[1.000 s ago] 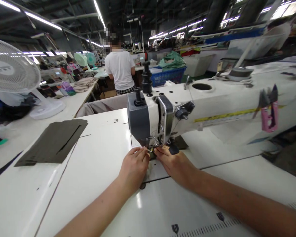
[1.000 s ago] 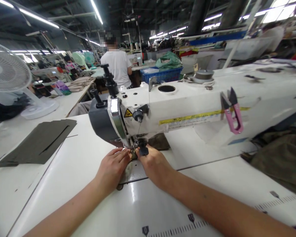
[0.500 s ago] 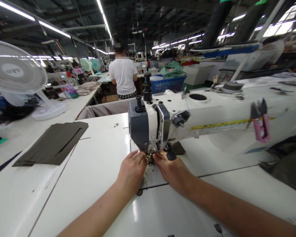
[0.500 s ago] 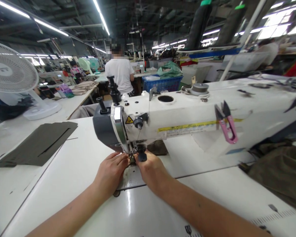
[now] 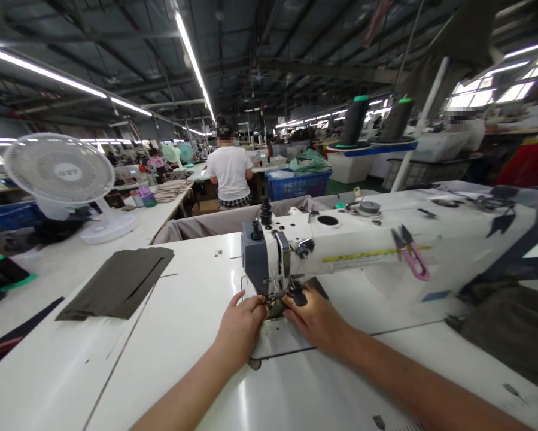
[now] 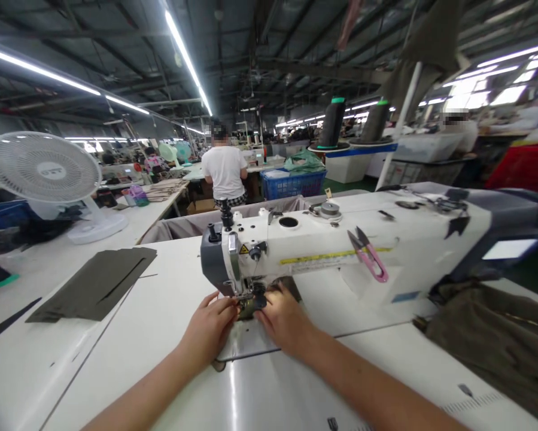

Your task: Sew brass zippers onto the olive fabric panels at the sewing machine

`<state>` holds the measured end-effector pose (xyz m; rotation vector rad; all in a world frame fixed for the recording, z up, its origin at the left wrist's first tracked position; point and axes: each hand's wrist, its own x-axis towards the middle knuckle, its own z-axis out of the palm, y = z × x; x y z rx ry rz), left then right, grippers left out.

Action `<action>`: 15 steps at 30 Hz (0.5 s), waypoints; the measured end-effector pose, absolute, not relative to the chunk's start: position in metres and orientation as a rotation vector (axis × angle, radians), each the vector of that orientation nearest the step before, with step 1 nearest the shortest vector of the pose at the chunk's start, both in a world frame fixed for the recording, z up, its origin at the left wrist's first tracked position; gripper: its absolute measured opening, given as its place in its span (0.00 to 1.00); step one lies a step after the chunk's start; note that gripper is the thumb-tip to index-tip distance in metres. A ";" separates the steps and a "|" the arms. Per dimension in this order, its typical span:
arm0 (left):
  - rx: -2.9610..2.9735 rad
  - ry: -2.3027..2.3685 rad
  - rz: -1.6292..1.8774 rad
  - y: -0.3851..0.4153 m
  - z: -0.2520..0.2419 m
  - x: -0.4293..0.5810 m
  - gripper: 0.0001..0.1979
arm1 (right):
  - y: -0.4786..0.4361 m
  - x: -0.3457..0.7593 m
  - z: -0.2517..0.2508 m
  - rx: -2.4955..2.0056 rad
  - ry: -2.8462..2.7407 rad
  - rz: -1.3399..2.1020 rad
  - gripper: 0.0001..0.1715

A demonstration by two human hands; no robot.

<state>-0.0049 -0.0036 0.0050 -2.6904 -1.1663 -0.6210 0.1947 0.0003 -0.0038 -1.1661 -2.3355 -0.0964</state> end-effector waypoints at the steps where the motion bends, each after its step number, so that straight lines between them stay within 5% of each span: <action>1: -2.701 -1.182 -0.630 -0.009 0.009 -0.005 0.09 | -0.003 0.199 -0.001 -1.241 -2.329 -0.197 0.09; 5: -2.744 -1.168 -0.735 -0.033 0.018 -0.003 0.11 | -0.050 0.202 0.004 -1.507 -2.306 -0.445 0.06; 15: -2.852 -1.173 -0.659 -0.051 0.022 0.005 0.10 | -0.101 0.189 -0.017 -1.133 -2.187 -0.374 0.11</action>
